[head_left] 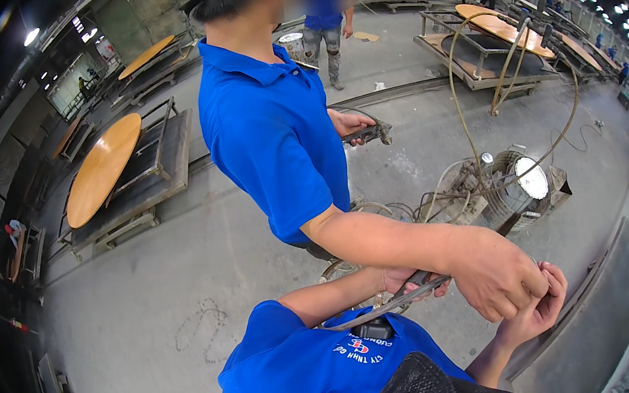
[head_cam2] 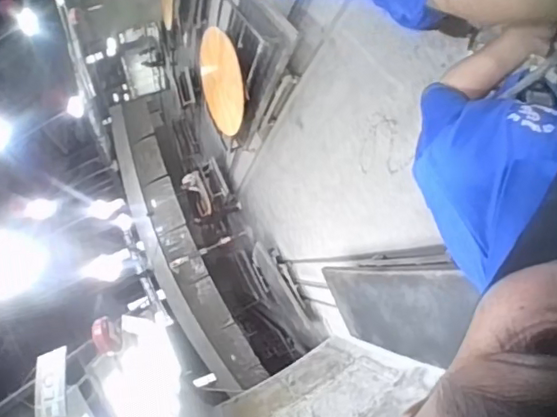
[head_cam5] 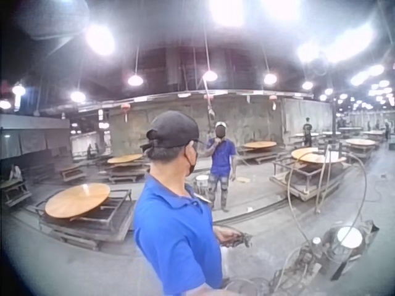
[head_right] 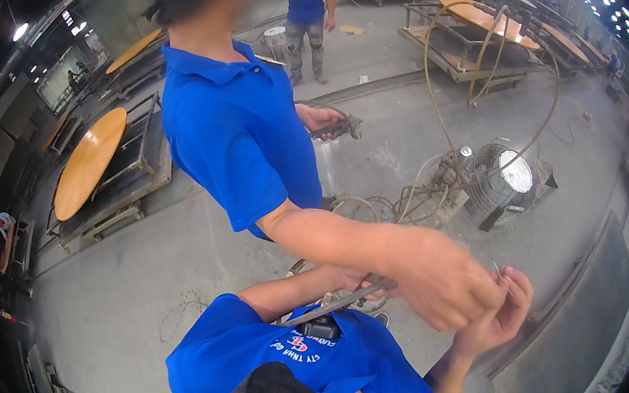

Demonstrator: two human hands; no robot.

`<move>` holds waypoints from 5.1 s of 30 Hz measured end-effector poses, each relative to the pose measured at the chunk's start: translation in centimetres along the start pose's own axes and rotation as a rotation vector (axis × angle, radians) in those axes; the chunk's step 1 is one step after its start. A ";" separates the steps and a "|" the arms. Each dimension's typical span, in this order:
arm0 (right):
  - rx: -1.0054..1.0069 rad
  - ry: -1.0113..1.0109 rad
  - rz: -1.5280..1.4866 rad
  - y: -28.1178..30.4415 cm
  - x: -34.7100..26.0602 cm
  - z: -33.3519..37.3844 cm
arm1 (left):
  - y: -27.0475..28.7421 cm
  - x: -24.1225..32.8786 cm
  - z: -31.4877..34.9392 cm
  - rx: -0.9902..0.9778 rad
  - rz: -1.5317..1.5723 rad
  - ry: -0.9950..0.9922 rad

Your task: The person adjusts a spray gun, then sprays a finish onto a large round wooden tabletop. The person moves around the table to apply the finish evenly.

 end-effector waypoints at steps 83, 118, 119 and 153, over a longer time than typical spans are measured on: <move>-0.561 -0.497 0.004 -13.4 7.8 5.3 | 11.5 3.7 9.9 0.303 0.320 0.023; -0.837 -0.439 0.982 7.2 81.2 20.8 | 19.1 -1.6 7.2 0.863 0.613 -0.717; -0.888 -0.149 0.824 8.4 79.1 20.7 | 19.2 -1.6 7.2 0.832 0.599 -0.738; -1.393 -0.342 -0.679 -20.2 7.2 4.8 | 6.5 -5.5 13.9 0.439 0.203 -0.867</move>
Point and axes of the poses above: each hand's wrist, its own z-axis away from the middle knuckle, its own y-axis out of the back of the hand, x = y × z, the point moved 1 cm from there along -z, towards the middle knuckle, and after that the axes turned 1 degree about y, right-handed, at the moved point
